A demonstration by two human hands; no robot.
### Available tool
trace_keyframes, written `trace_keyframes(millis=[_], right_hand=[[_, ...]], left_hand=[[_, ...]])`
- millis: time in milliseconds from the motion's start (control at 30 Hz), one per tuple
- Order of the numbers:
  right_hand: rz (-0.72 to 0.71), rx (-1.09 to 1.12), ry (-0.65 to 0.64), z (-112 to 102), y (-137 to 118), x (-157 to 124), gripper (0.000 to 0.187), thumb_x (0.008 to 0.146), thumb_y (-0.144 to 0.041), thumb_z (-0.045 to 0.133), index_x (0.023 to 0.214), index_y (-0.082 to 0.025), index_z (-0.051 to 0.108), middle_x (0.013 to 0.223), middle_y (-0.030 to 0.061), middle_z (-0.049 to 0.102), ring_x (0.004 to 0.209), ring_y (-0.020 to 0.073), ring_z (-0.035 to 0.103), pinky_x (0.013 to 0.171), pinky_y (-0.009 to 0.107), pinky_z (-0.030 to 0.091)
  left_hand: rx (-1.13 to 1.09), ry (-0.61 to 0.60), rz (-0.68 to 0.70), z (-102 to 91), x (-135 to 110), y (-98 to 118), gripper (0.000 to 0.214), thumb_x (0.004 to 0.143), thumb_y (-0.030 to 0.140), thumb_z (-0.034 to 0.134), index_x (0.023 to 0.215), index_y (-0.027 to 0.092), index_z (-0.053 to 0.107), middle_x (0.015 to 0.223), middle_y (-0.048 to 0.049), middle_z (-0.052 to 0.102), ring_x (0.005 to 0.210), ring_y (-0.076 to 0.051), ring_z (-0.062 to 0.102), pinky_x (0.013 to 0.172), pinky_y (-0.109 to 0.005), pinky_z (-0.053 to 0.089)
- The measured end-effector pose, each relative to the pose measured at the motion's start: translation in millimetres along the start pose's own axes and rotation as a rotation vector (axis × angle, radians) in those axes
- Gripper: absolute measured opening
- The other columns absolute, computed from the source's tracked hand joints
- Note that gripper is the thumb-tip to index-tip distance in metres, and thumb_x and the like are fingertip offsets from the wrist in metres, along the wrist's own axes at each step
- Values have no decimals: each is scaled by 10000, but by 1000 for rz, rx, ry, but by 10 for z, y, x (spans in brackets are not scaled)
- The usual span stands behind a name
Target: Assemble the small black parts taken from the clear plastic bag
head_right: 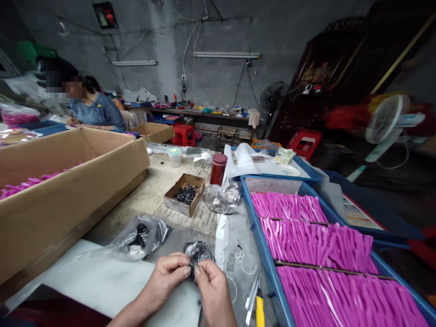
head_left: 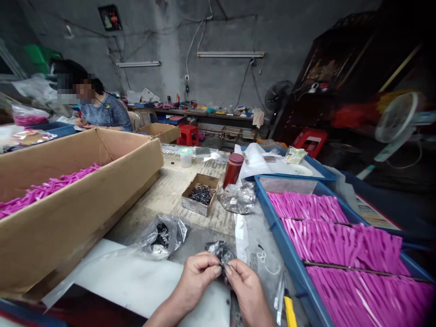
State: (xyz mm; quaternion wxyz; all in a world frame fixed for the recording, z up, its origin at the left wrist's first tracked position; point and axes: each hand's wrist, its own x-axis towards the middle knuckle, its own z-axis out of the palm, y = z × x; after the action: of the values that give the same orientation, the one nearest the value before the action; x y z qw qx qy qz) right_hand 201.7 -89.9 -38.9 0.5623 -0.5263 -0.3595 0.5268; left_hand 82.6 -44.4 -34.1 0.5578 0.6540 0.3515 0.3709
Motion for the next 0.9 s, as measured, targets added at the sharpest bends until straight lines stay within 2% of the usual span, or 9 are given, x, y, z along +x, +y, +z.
trace_keyframes(millis=[433,600,733,800,900], right_hand=[[-19,-55,11,0,51,48,232,643,-353,544,537,-158,477,484,-58,372,478,99,332,442,198,292],[-4,16,-20,-11,59,71,211,669,-364,522,650,-155,544,553,-22,486,547,126,419,517,215,357],[-3,-11,-30,-77,134,119,251,658,-388,528,701,-148,586,569,1,529,559,144,461,544,235,386],[-8,-29,-22,-101,197,145,280,648,-404,530,713,-141,598,563,8,533,544,148,468,521,236,390],[-30,-65,23,-102,290,167,289,627,-421,539,680,-145,603,521,0,520,523,148,471,497,227,394]], left_hand=[[-11,9,4,9,13,0,190,673,256,533,551,117,577,575,-7,480,593,-116,437,573,-205,347],[-119,86,-90,-39,95,-12,228,632,315,553,521,118,523,503,31,410,462,-70,365,445,-182,299],[-155,240,-206,-200,356,32,243,608,357,534,551,136,451,407,84,282,348,-33,235,338,-158,183],[-82,323,-174,-310,571,62,226,608,343,512,552,139,434,411,87,275,345,-31,231,331,-152,171],[-7,383,-133,-463,940,87,191,617,306,474,538,139,423,414,86,284,338,-27,227,333,-150,186]])
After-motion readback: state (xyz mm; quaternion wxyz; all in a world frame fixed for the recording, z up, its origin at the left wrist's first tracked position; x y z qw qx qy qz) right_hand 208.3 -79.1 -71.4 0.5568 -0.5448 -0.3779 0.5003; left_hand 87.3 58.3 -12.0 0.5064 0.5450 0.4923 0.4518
